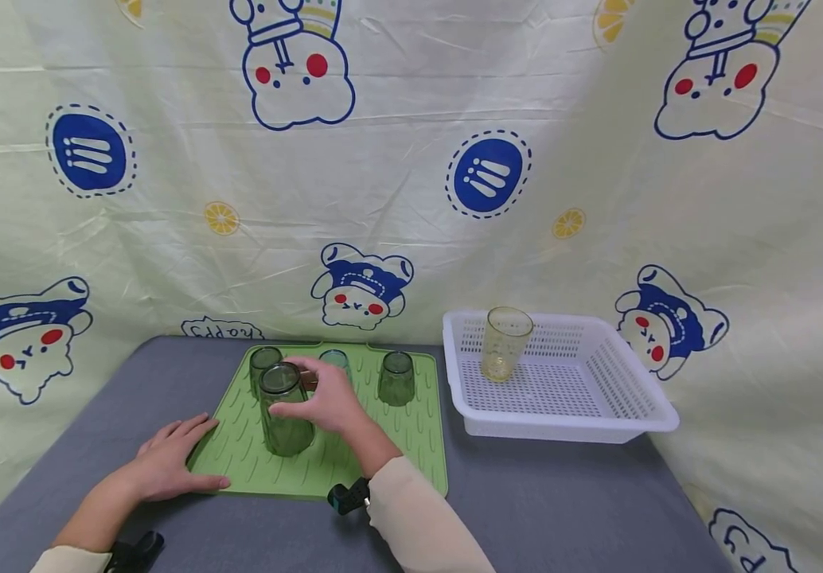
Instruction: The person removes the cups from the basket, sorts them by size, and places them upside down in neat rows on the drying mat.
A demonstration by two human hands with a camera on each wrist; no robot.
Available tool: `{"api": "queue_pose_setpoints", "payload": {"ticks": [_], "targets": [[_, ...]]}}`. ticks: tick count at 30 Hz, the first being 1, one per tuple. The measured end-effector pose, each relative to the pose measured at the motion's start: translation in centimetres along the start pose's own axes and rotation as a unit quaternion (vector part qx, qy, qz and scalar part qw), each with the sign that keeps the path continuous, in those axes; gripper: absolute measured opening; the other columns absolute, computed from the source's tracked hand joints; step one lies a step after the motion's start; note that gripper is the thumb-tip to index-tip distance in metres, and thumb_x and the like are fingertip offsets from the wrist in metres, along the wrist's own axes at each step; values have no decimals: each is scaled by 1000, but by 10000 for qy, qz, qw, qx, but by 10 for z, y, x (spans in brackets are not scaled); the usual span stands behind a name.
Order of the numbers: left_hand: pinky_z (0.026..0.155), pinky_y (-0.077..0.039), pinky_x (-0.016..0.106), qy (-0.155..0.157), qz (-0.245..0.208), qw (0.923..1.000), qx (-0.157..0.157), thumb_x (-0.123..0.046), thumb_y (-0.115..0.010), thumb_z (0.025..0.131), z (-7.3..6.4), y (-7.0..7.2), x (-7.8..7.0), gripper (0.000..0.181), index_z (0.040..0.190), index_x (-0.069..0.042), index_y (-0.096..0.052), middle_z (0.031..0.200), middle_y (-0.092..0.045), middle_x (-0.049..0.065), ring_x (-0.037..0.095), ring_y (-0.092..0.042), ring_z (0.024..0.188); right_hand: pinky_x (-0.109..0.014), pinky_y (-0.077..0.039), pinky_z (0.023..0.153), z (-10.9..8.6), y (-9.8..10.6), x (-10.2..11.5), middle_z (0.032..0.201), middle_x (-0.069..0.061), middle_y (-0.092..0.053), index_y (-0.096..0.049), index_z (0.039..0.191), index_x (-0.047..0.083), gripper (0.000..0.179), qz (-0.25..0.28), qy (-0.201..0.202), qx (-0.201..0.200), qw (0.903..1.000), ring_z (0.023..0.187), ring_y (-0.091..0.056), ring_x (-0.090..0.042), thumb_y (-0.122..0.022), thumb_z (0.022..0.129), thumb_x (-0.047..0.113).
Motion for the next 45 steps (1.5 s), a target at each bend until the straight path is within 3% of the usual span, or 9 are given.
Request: {"api": "queue_pose_setpoints", "payload": {"ticks": [10,19,28,35,45], "targets": [[107,-27,80,-32,28,10000,-20,-68,-80,73,1,4,-2,109,152,-2,-44,158,-38,29,62,-31,142,-28,-57,91,-1,-4,-2,123,2,-70,-63,137,27,63,67,-5,-107,9999,111,-69,-14,-90,80,29],[107,-27,81,-7,9,10000,12,-67,-80,73,1,6,-4,109,152,-2,-44,158,-38,29,62,-30,142,-36,-57,98,-3,-4,-1,128,1,-69,-61,141,27,67,192,-94,-177,9996,116,-68,-19,-89,81,29],[106,-28,81,-20,24,10000,15,-67,-80,73,1,3,-1,109,153,-3,-44,159,-38,28,61,-31,142,-31,-51,109,-7,-7,-5,140,0,-65,-59,144,23,68,605,-153,-180,9979,131,-62,-19,-88,83,25],[105,-28,81,-51,21,10000,-18,-67,-81,72,1,3,-2,109,152,-2,-45,158,-39,28,62,-31,142,-35,-47,114,-11,-10,-11,145,-3,-62,-56,147,20,67,992,-101,-231,9947,137,-58,-22,-85,86,19],[104,-29,82,-69,35,10000,-56,-70,-80,71,1,1,-1,111,152,-3,-45,158,-38,28,61,-32,141,-45,-46,115,-16,-17,-20,141,-1,-64,-54,148,22,72,1146,-71,-226,9931,136,-57,-21,-86,85,21]]}}
Point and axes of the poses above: each hand's wrist, its own z-axis towards the middle knuckle, its own y-axis out of the back of the hand, x = y × z, the point moved 3 cm from there along z, towards the middle knuckle
